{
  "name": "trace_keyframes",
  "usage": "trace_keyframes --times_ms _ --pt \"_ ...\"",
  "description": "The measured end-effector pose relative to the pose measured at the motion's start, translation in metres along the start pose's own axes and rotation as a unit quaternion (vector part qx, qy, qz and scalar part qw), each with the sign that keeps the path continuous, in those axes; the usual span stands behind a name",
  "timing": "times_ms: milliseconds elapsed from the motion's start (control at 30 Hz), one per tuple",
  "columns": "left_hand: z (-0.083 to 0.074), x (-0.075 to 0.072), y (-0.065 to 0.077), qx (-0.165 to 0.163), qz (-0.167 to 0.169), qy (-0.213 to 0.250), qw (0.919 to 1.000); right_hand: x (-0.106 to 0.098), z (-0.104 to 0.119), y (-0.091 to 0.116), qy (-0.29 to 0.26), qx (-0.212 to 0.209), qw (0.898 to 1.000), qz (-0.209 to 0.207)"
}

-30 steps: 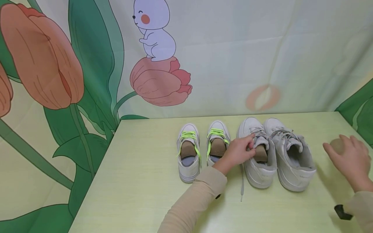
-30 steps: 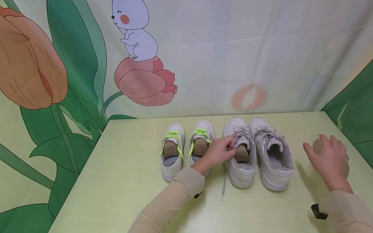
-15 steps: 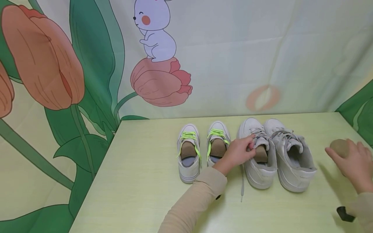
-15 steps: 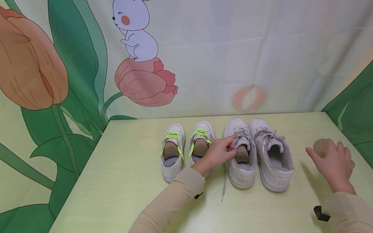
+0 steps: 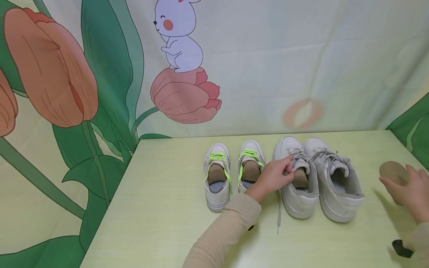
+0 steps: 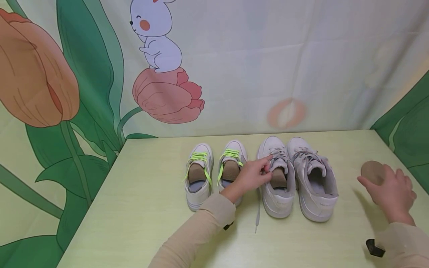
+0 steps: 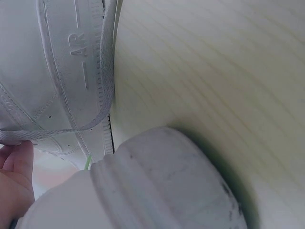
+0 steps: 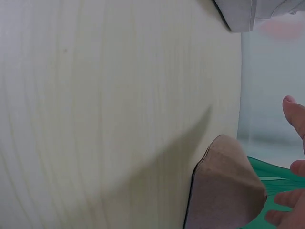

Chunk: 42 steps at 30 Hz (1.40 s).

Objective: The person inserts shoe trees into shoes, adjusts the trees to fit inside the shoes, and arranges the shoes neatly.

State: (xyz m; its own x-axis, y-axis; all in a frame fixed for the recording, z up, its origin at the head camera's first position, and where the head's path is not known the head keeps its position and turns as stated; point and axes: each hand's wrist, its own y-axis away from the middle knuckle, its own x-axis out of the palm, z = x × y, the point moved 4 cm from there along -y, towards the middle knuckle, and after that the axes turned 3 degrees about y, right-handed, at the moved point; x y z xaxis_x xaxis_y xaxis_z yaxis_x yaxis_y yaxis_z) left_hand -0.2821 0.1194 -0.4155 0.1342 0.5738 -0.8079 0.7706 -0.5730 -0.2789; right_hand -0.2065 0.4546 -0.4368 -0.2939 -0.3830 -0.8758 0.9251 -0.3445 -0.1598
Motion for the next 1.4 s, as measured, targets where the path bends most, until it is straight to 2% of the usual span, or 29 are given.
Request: trace_keyframes --times_ms 233,400,567,833,1400 --pt "0.001 0.001 0.001 -0.004 -0.002 0.004 1.0000 0.003 -0.008 0.001 -0.041 0.007 0.999 0.009" --pt "0.001 0.002 0.001 -0.003 -0.001 0.007 1.0000 0.005 -0.013 0.000 -0.043 0.015 0.999 0.020" --pt "0.001 0.002 0.001 -0.004 0.001 0.008 1.0000 0.009 -0.017 0.000 -0.028 0.017 0.999 0.026" --pt "0.001 0.002 0.003 -0.014 0.004 0.015 0.9998 0.016 -0.024 -0.003 0.023 -0.003 0.999 0.024" --pt "0.000 -0.001 0.003 -0.007 0.000 0.009 0.9999 0.017 -0.025 -0.004 0.032 -0.008 0.999 0.027"
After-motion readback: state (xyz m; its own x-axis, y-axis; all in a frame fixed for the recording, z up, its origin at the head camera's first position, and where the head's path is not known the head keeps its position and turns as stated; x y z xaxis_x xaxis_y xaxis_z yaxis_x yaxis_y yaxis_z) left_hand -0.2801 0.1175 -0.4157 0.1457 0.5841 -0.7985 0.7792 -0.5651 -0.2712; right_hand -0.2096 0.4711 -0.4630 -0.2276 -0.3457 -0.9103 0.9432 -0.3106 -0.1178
